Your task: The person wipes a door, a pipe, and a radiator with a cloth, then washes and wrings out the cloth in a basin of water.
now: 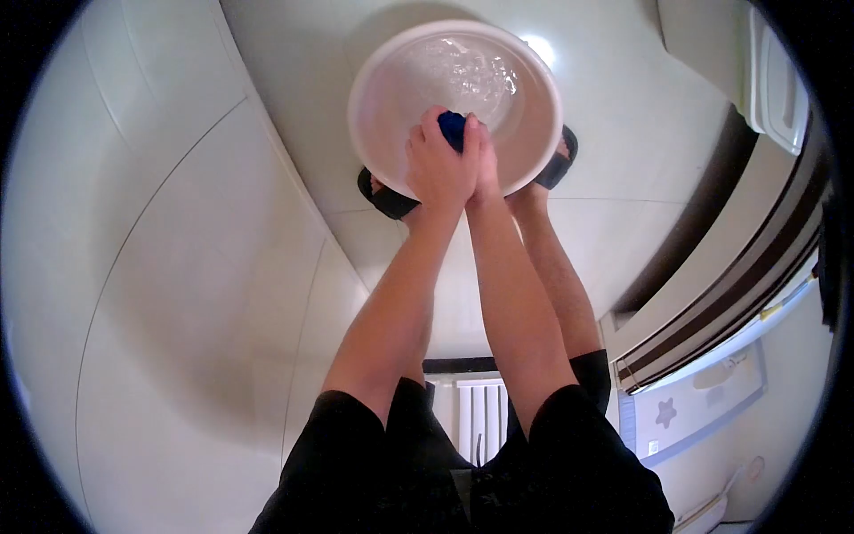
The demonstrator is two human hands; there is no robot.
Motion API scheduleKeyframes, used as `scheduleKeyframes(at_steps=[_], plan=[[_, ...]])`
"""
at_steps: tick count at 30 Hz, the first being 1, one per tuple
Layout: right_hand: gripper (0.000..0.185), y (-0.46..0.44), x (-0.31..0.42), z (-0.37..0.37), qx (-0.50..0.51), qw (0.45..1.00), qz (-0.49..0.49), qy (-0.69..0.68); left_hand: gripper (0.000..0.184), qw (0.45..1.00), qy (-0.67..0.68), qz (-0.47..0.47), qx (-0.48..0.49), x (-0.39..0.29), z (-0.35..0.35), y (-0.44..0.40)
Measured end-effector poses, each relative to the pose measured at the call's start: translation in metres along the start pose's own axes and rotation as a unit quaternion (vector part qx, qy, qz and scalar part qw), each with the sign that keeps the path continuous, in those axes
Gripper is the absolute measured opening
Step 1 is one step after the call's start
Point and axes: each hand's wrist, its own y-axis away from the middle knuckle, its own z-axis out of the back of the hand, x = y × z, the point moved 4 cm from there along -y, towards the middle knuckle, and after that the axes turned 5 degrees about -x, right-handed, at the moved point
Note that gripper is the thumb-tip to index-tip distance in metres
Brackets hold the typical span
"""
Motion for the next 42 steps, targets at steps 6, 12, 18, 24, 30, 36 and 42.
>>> scheduleKeyframes(at_steps=[6,12,18,24,30,36,42], plan=[[0.038,0.021,0.009,-0.006,-0.059,0.997,0.024,0.053,0.036,0.996,-0.056,0.017,0.064,0.025,-0.025,-0.01],[0.034,0.017,-0.002,0.004,-0.042,0.999,-0.01,0.009,0.04,0.993,-0.036,0.006,0.11,0.025,-0.025,-0.01],[0.033,0.01,-0.002,0.014,-0.049,0.996,-0.016,0.069,0.047,0.984,-0.055,0.038,0.163,0.035,-0.033,-0.012],[0.036,-0.018,0.016,0.026,-0.127,0.87,0.246,0.407,0.037,0.986,-0.046,0.007,0.16,0.082,-0.042,-0.021],[0.04,-0.031,0.07,0.01,-0.104,0.75,0.395,0.521,0.037,0.988,0.015,-0.092,0.122,0.095,-0.035,-0.032],[0.065,-0.035,0.052,-0.003,-0.051,0.511,0.421,0.748,0.049,0.96,-0.08,-0.121,0.238,0.109,-0.061,-0.042],[0.057,-0.06,0.021,0.005,-0.033,0.498,0.379,0.779,0.06,0.935,-0.149,-0.109,0.303,0.119,-0.084,-0.029]])
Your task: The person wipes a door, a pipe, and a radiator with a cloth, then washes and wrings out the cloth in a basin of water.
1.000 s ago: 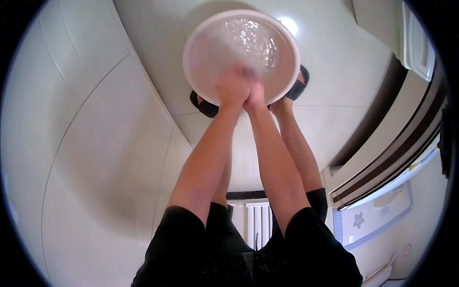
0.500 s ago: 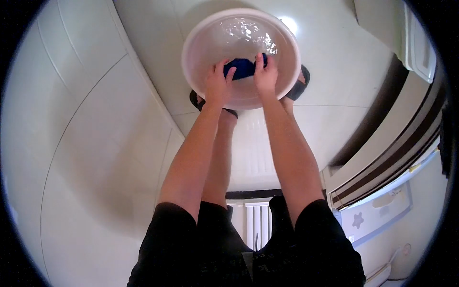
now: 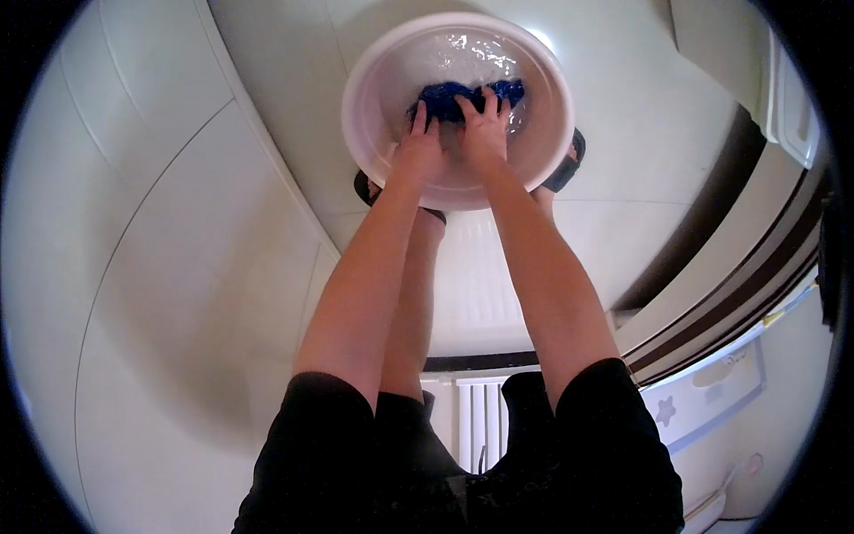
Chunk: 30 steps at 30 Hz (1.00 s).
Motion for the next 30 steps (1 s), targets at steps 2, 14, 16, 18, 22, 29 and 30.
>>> scheduleKeyframes(at_steps=[2,14,16,18,22,29,30], plan=[[0.048,-0.002,-0.001,0.001,-0.012,0.999,-0.027,-0.043,0.064,0.996,0.09,0.013,-0.019,0.011,-0.01,-0.012],[0.031,0.07,0.026,0.012,0.054,0.643,-0.249,-0.722,0.04,0.666,0.683,0.3,0.009,0.006,0.024,-0.003],[0.035,0.075,0.036,0.016,0.017,0.562,-0.294,-0.772,0.036,0.778,0.569,0.252,-0.08,0.002,0.028,0.004],[0.032,0.075,0.046,0.024,-0.003,0.464,-0.387,-0.797,0.031,0.842,0.486,0.189,-0.138,-0.007,0.033,0.01],[0.042,0.071,0.041,0.006,0.029,0.369,-0.393,-0.842,0.024,0.932,0.274,-0.015,-0.237,-0.049,0.056,0.04],[0.044,0.074,0.011,-0.037,0.008,0.374,-0.265,-0.889,0.026,0.957,0.139,-0.049,-0.25,-0.092,0.068,0.038],[0.043,0.073,0.012,-0.034,0.015,0.355,-0.263,-0.897,0.025,0.96,0.129,-0.048,-0.244,-0.09,0.063,0.034]])
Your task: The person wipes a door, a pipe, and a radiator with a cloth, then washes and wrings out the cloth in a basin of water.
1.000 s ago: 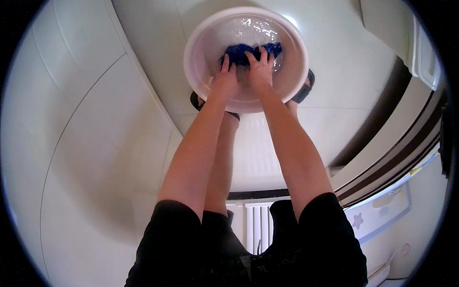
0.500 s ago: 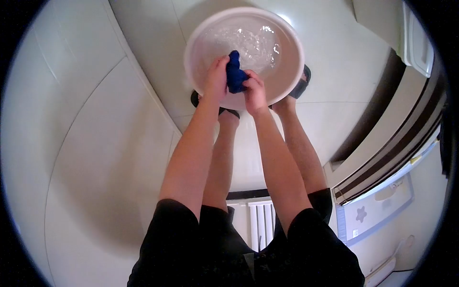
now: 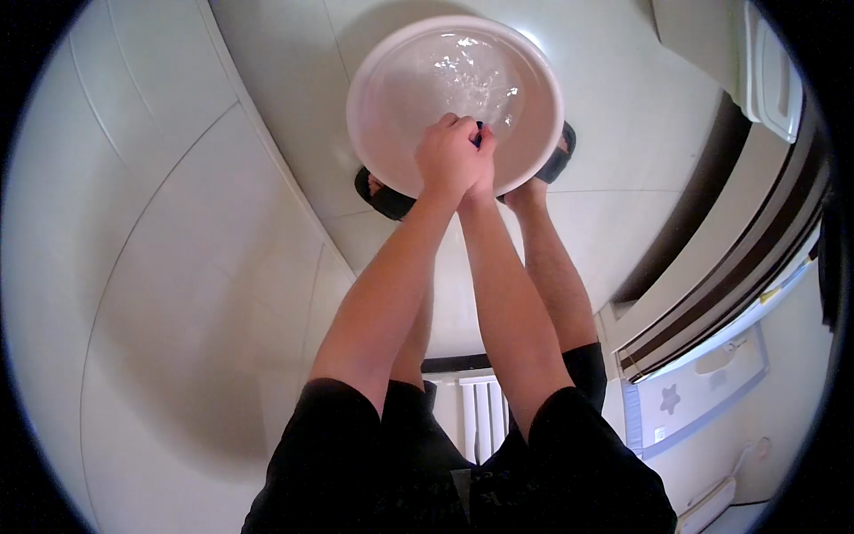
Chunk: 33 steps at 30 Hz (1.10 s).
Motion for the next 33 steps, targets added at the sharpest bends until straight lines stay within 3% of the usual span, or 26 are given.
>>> scheduleKeyframes(at_steps=[4,7,10,13,15,17,19,20,23,24,26,28,29,31,33], plan=[[0.038,0.019,0.005,-0.04,-0.05,0.992,0.098,0.053,0.026,1.0,-0.017,0.001,0.009,0.001,-0.008,-0.007],[0.037,0.026,0.004,-0.053,-0.203,0.975,0.086,0.042,0.028,0.994,0.024,0.095,0.057,0.012,-0.012,-0.013],[0.032,0.029,0.009,-0.051,-0.26,0.951,0.098,0.139,0.03,0.992,0.039,0.113,0.037,0.023,-0.014,-0.018],[0.029,0.025,0.008,-0.048,-0.235,0.951,0.097,0.176,0.032,0.98,0.044,0.191,0.036,0.036,-0.015,-0.017],[0.03,0.024,0.014,-0.046,-0.256,0.918,0.144,0.267,0.038,0.975,0.048,0.217,0.018,0.048,-0.018,-0.019],[0.032,0.021,0.023,-0.05,-0.263,0.854,0.215,0.394,0.045,0.968,0.09,0.231,-0.03,0.061,-0.022,-0.017],[0.035,0.015,0.042,-0.058,-0.256,0.738,0.308,0.543,0.054,0.952,0.171,0.231,-0.102,0.067,-0.02,-0.014],[0.037,0.011,0.053,-0.063,-0.243,0.651,0.343,0.632,0.056,0.948,0.191,0.243,-0.071,0.074,-0.021,-0.015],[0.035,0.007,0.074,-0.083,-0.225,0.594,0.395,0.664,0.054,0.919,0.202,0.337,0.021,0.107,-0.038,-0.019],[0.039,-0.001,0.079,-0.079,-0.206,0.622,0.351,0.669,0.052,0.928,0.23,0.292,0.017,0.106,-0.036,-0.02],[0.045,-0.007,0.079,-0.08,-0.179,0.592,0.364,0.696,0.049,0.938,0.282,0.199,0.008,0.102,-0.032,-0.018],[0.062,-0.018,0.076,-0.077,-0.149,0.562,0.357,0.731,0.048,0.891,0.362,0.269,0.054,0.104,-0.038,-0.013],[0.062,-0.02,0.072,-0.074,-0.136,0.501,0.351,0.779,0.048,0.862,0.4,0.302,0.078,0.104,-0.041,-0.009],[0.065,-0.016,0.061,-0.084,-0.109,0.37,0.333,0.86,0.049,0.91,0.285,0.281,0.111,0.098,-0.036,-0.012],[0.069,-0.026,0.05,-0.075,-0.069,0.332,0.285,0.896,0.049,0.919,0.261,0.278,0.097,0.097,-0.032,-0.008]])
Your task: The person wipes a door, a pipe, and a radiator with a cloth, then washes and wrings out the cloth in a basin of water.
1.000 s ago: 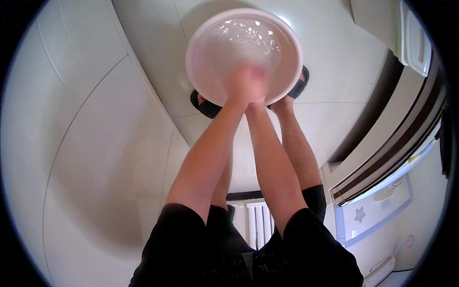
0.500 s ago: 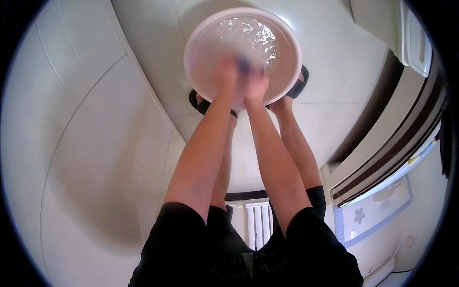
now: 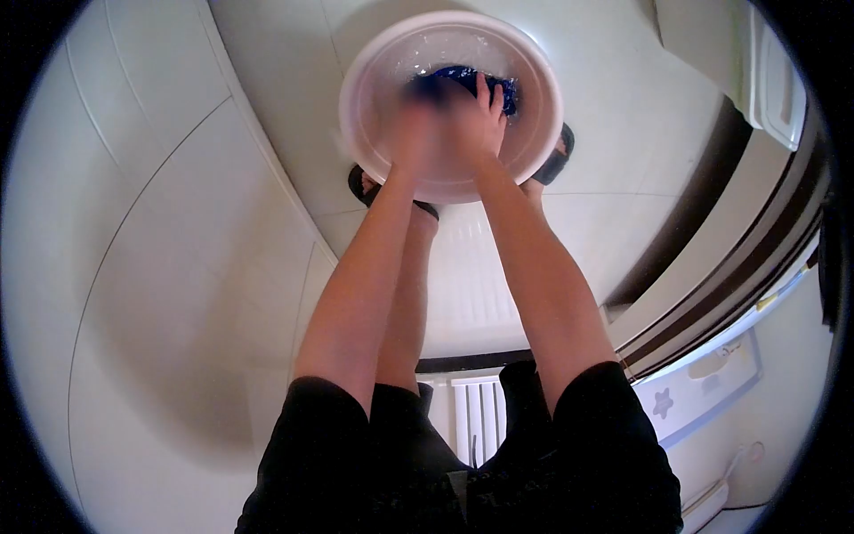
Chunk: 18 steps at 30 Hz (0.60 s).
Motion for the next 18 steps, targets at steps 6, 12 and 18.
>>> scheduleKeyframes(at_steps=[6,12,18], plan=[[0.053,-0.003,0.003,-0.018,0.095,0.995,0.012,0.033,0.051,0.973,0.208,0.088,-0.041,0.009,0.004,0.016],[0.04,0.0,-0.02,-0.049,0.079,0.992,0.053,-0.081,0.066,0.978,0.176,0.113,0.015,-0.001,0.007,0.03],[0.031,0.038,-0.016,0.026,0.022,0.908,-0.138,-0.396,0.065,0.853,0.372,0.366,0.005,-0.015,-0.009,0.044]])
